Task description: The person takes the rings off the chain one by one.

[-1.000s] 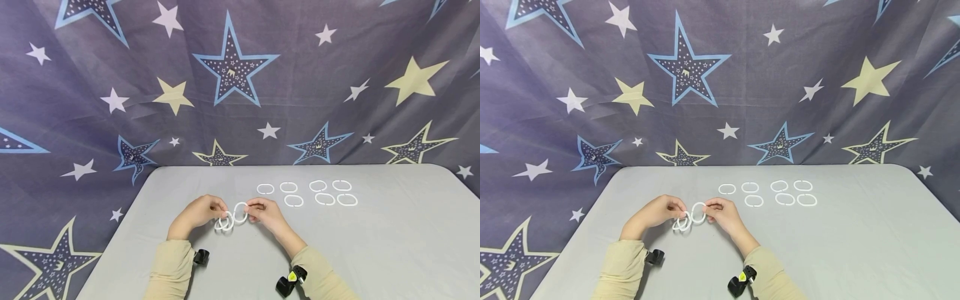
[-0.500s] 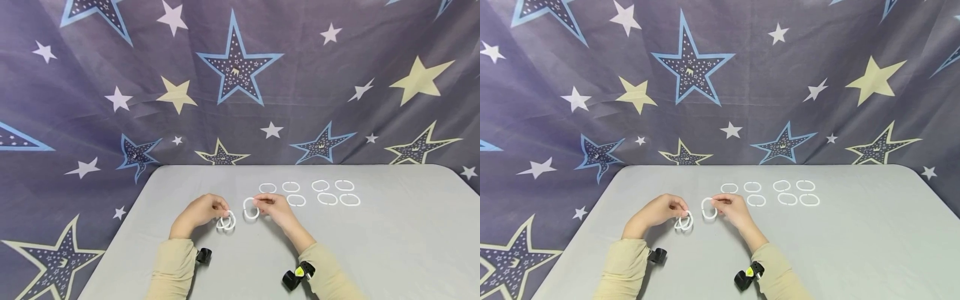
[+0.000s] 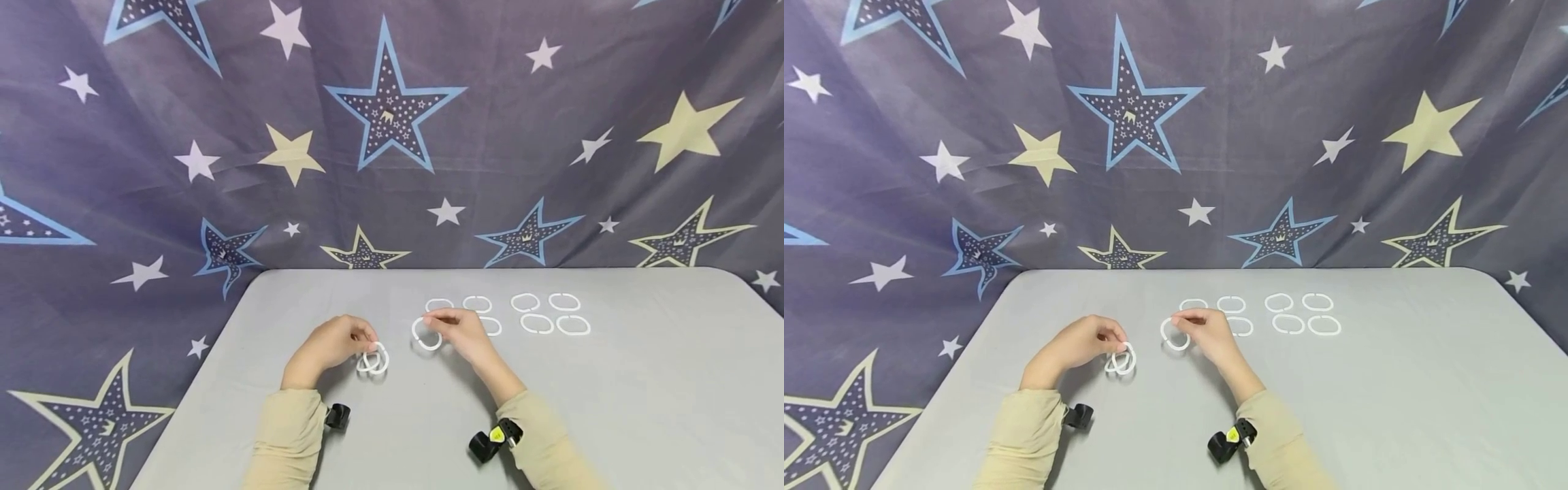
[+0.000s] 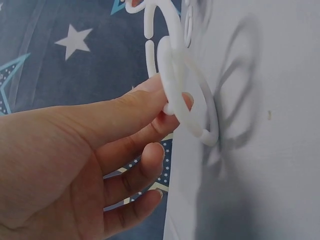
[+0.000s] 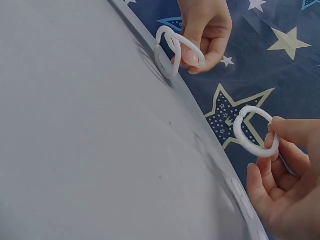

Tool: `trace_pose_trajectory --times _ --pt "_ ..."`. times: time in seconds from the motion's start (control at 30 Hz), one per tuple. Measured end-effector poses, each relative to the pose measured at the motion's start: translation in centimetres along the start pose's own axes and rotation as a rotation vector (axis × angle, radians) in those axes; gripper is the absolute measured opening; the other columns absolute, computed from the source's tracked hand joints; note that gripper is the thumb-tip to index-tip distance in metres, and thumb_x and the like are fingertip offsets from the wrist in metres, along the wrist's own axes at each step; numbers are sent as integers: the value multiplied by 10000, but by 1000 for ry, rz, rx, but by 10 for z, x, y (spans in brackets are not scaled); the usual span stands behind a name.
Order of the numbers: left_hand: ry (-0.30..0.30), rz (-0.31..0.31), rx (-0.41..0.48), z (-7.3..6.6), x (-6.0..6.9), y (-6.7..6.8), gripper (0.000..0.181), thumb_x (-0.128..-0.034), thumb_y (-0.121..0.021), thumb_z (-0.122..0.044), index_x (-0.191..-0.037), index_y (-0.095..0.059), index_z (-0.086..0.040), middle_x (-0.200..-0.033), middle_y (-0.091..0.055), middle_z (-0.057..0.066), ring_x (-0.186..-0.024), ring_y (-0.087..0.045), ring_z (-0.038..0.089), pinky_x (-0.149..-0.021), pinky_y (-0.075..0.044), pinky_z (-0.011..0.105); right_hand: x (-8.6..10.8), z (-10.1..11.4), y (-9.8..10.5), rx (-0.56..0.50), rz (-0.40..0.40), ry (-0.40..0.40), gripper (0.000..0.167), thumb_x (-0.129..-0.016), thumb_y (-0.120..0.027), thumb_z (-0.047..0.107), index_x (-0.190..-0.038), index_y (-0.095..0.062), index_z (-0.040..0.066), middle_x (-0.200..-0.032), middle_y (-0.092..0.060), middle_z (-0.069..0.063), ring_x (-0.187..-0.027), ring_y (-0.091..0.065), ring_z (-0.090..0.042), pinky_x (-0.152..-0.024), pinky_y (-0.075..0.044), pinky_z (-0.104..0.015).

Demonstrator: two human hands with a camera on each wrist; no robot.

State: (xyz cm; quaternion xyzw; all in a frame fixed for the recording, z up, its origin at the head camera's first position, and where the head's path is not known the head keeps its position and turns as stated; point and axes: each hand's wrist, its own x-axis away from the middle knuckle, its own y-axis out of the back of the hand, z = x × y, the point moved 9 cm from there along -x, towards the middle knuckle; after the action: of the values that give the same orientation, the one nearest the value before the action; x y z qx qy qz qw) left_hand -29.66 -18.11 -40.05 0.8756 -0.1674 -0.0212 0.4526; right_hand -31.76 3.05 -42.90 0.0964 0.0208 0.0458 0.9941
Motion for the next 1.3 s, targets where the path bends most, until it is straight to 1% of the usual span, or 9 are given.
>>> trace_pose_trajectory --times 0.1,0.2,0.33,0.57,0.7,0.87,0.97,1.17,1.3 --pt "-2 -13 -17 -1 0 3 37 -851 -769 -184 -863 -735 -193 -755 -644 -98 -716 -572 97 -738 -463 341 -4 2 4 28 9 29 214 -880 -737 106 -1032 -741 -44 -945 -735 -113 -663 -560 -82 -621 -456 -221" --pt "3 -13 -22 -1 0 3 33 -855 -767 -192 -866 -735 -194 -755 -643 -100 -715 -572 98 -736 -460 338 -6 7 9 59 26 77 217 -880 -743 110 -1032 -742 -44 -1027 -732 -157 -787 -637 -111 -689 -490 -217" --pt "14 -9 -16 0 0 4 46 -859 -764 -210 -868 -736 -175 -751 -640 -98 -706 -569 104 -715 -460 329 -10 11 12 115 51 121 226 -878 -754 129 -1032 -747 -36 -1047 -729 -161 -920 -682 -155 -754 -499 -197" --pt "8 -19 -12 1 1 5 64 -868 -756 -196 -896 -742 -140 -753 -640 -92 -702 -565 111 -701 -457 326 -19 15 20 174 54 136 197 -862 -775 123 -986 -760 -29 -967 -743 -144 -829 -680 -128 -724 -499 -212" --pt "4 -17 -11 1 1 5 61 -873 -752 -185 -900 -742 -131 -755 -643 -95 -697 -564 107 -696 -456 322 -24 18 22 251 61 141 171 -854 -781 127 -960 -770 -7 -942 -746 -121 -812 -664 -135 -741 -491 -249" --pt "-12 -16 -8 0 0 4 22 -872 -749 -152 -892 -740 -154 -758 -645 -86 -694 -565 102 -692 -461 320 -28 21 22 336 115 165 148 -855 -772 118 -948 -774 3 -923 -746 -103 -819 -657 -157 -764 -495 -304" --pt "-19 -21 -15 -1 -2 4 25 -872 -749 -147 -889 -740 -164 -764 -646 -85 -703 -566 96 -700 -463 322 -31 21 22 363 151 180 133 -861 -762 114 -939 -775 7 -921 -746 -98 -831 -657 -155 -777 -498 -302" --pt "-27 -30 -35 -3 -3 4 36 -866 -759 -185 -888 -740 -163 -767 -646 -95 -717 -571 85 -719 -467 327 -35 21 20 412 204 199 114 -856 -768 103 -917 -775 8 -867 -744 -73 -763 -622 -106 -732 -498 -281" --pt "-34 -36 -47 -4 -3 5 58 -862 -764 -212 -879 -737 -164 -762 -642 -103 -723 -571 75 -738 -466 332 -37 22 17 447 246 229 97 -849 -771 89 -909 -778 13 -849 -745 -60 -748 -620 -98 -722 -502 -276"
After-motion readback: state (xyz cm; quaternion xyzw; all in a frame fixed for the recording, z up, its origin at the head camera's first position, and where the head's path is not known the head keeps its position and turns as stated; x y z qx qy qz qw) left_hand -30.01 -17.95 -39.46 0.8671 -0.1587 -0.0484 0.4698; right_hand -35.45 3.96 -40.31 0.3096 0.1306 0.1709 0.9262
